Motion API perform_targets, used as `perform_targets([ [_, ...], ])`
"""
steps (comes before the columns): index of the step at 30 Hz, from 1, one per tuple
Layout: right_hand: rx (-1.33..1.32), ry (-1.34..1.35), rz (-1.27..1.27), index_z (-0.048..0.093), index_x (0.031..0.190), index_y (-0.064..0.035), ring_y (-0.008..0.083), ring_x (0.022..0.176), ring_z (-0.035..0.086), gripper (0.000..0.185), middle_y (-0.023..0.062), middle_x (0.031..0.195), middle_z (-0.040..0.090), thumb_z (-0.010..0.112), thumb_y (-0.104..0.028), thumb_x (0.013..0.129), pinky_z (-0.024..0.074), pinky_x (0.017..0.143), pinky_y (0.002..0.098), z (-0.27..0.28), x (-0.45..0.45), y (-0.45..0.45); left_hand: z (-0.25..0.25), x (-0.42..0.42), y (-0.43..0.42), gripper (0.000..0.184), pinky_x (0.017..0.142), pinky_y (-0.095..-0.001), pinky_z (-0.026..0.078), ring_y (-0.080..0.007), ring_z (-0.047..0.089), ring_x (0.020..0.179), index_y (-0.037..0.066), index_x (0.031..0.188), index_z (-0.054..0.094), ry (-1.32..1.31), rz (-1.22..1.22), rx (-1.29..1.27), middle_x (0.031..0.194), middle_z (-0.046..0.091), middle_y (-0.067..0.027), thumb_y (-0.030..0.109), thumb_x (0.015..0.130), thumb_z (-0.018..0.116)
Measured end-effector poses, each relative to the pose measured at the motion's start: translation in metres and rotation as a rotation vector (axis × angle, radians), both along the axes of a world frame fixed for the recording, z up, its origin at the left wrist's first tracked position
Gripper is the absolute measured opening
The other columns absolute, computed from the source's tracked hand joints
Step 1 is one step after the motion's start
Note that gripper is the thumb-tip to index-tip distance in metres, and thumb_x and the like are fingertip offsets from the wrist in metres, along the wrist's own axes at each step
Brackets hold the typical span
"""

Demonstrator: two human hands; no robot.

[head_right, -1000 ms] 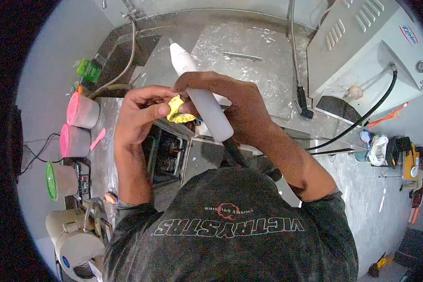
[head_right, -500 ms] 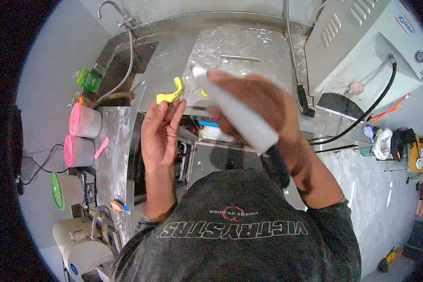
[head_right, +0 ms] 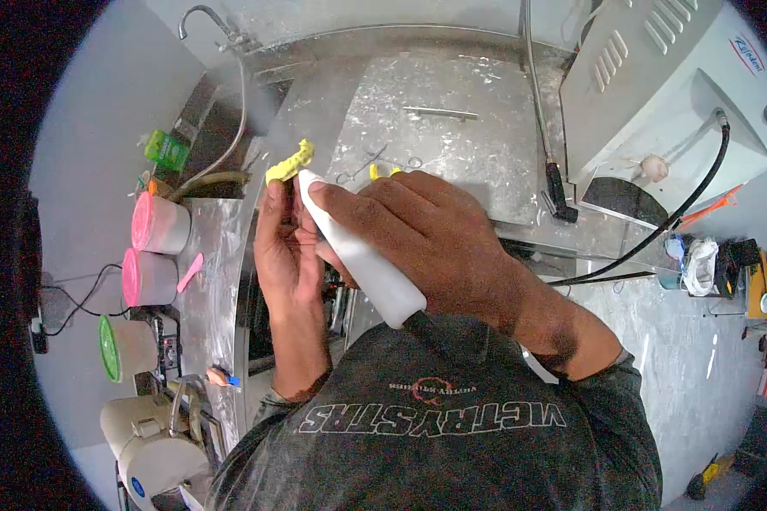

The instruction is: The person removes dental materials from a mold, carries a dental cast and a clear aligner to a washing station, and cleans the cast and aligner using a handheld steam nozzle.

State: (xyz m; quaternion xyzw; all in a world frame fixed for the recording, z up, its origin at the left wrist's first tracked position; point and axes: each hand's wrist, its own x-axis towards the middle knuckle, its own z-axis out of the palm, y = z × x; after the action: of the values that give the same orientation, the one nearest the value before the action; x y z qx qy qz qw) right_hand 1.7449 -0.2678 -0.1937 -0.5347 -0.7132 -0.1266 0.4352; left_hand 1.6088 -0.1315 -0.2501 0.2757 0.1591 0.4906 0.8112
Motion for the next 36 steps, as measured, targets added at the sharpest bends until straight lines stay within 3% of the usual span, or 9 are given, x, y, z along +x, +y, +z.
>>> perform_targets([
  [14, 0.015, 0.027, 0.035, 0.054, 0.133, -0.0025, 0.0276, 0.074, 0.062, 0.064, 0.0101, 0.085, 0.06, 0.075, -0.015, 0.074, 0.0492, 0.064, 0.0388, -0.001, 0.005, 0.007, -0.001, -0.001, 0.006, 0.028, 0.106, -0.0406, 0.05, -0.0255, 0.061, 0.118, -0.005, 0.119, 0.059, -0.106, -0.1, -0.187, 0.122, 0.063, -0.0188, 0.011, 0.096, 0.061],
  [36, 0.023, 0.046, 0.032, 0.055, 0.132, -0.0009, 0.0265, 0.072, 0.061, 0.065, 0.0095, 0.084, 0.06, 0.077, -0.015, 0.072, 0.0499, 0.064, 0.0374, 0.004, -0.005, 0.003, -0.007, -0.014, 0.011, 0.033, 0.106, -0.0456, 0.049, -0.0267, 0.06, 0.119, -0.004, 0.129, 0.053, -0.334, -0.298, -0.206, 0.129, 0.059, -0.0181, 0.009, 0.099, 0.053],
])
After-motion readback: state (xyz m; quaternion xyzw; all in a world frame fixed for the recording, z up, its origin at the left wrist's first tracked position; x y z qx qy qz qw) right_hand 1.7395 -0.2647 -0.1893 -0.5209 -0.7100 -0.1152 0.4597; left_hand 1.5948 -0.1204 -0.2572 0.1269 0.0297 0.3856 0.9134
